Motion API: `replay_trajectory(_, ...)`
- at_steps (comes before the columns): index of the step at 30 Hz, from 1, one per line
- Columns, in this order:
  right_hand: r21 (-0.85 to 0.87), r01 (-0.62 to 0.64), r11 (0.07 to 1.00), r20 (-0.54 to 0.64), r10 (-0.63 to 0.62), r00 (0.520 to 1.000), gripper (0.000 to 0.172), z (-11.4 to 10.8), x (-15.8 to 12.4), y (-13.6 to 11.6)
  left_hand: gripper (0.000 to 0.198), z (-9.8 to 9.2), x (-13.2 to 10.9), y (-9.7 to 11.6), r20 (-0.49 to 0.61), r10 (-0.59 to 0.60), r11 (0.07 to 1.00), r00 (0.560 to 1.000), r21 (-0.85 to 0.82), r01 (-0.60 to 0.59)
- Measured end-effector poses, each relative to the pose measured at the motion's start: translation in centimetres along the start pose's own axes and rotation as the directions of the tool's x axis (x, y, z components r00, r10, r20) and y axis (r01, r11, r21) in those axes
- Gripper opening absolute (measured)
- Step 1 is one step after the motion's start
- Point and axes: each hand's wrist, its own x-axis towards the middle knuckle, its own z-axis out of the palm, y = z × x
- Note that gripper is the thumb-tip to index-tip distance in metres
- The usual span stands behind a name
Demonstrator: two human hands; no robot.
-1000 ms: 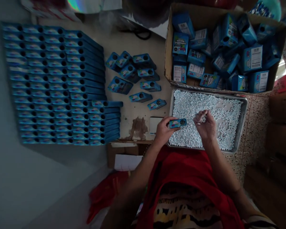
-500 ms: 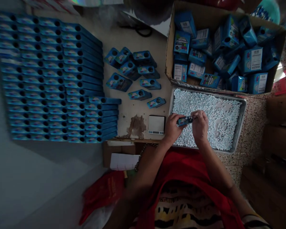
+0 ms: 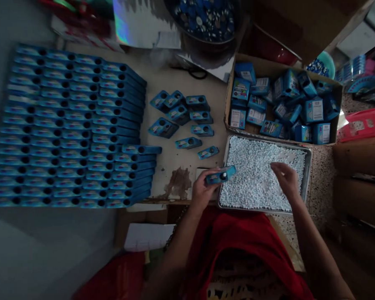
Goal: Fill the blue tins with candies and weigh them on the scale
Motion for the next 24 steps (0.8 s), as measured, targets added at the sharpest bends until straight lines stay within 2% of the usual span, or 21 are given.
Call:
replay_trajectory(1, 0.007, 0.07, 0.998, -0.023, -0.07, 0.997, 0.009, 0.4, 1.6, -1.6, 0.041, -1.5, -0.2, 0.4, -0.031, 0.011, 1.0, 0.999, 0.005, -0.011)
replay_trajectory(3, -0.019, 0.237, 0.971, -0.074, -0.238, 0.969, 0.004, 2.0, 6.5, -4.3, 0.042, -4.6, -0.3, 0.8, -0.137, 0.031, 0.999, 0.99, 0.023, -0.028)
replay_trajectory(5, -0.108, 0.344, 0.933, -0.033, -0.35, 0.936, 0.006, 4.3, 13.1, -5.9, 0.044, -7.4, 0.0, 0.8, -0.286, 0.041, 0.999, 0.957, 0.036, -0.033)
replay_trajectory(6, -0.222, 0.357, 0.907, 0.023, -0.361, 0.932, 0.016, 5.6, 16.5, -6.3, 0.046, -8.6, 0.3, 0.7, -0.368, 0.045, 0.999, 0.929, 0.043, -0.031)
replay_trajectory(8, -0.496, 0.304, 0.813, 0.108, -0.29, 0.951, 0.048, 8.2, 22.7, -6.2, 0.05, -10.6, 1.1, 0.2, -0.508, 0.054, 0.997, 0.859, 0.069, -0.022)
replay_trajectory(10, -0.715, 0.29, 0.636, 0.239, -0.168, 0.957, 0.07, 10.5, 27.2, -5.5, 0.053, -11.9, 2.1, -0.5, -0.591, 0.064, 0.995, 0.804, 0.103, -0.003)
replay_trajectory(11, -0.786, 0.296, 0.543, 0.277, -0.119, 0.953, 0.072, 11.4, 28.9, -5.2, 0.054, -12.4, 2.8, -1.1, -0.614, 0.067, 0.993, 0.787, 0.117, 0.007)
replay_trajectory(13, -0.852, 0.34, 0.397, 0.318, -0.122, 0.94, 0.069, 12.2, 30.9, -4.7, 0.053, -13.1, 4.3, -2.4, -0.637, 0.065, 0.991, 0.768, 0.133, 0.026)
replay_trajectory(15, -0.876, 0.358, 0.322, 0.327, -0.147, 0.933, 0.06, 11.8, 31.5, -4.5, 0.052, -13.4, 6.0, -3.8, -0.661, 0.059, 0.991, 0.748, 0.131, 0.037)
replay_trajectory(16, -0.881, 0.353, 0.315, 0.321, -0.15, 0.935, 0.056, 11.2, 31.2, -4.6, 0.053, -13.4, 6.9, -4.4, -0.68, 0.053, 0.992, 0.731, 0.119, 0.038)
replay_trajectory(18, -0.871, 0.312, 0.379, 0.263, -0.176, 0.949, 0.05, 9.7, 29.6, -5.0, 0.055, -13.2, 8.5, -5.5, -0.716, 0.039, 0.995, 0.697, 0.092, 0.039)
replay_trajectory(20, -0.776, 0.289, 0.561, 0.157, -0.272, 0.949, 0.047, 7.9, 26.5, -5.7, 0.057, -12.8, 10.3, -6.2, -0.74, 0.041, 0.995, 0.672, 0.091, 0.04)
replay_trajectory(21, -0.667, 0.305, 0.679, 0.087, -0.335, 0.938, 0.046, 7.1, 24.3, -6.0, 0.058, -12.6, 11.3, -6.3, -0.744, 0.052, 0.994, 0.667, 0.104, 0.039)
replay_trajectory(23, -0.297, 0.377, 0.877, -0.029, -0.403, 0.915, 0.043, 5.9, 19.0, -6.4, 0.059, -12.1, 13.0, -6.2, -0.729, 0.079, 0.991, 0.679, 0.133, 0.028)
replay_trajectory(24, -0.088, 0.387, 0.918, -0.05, -0.392, 0.919, 0.041, 5.6, 16.1, -6.4, 0.06, -11.8, 13.6, -6.0, -0.709, 0.088, 0.99, 0.7, 0.14, 0.016)
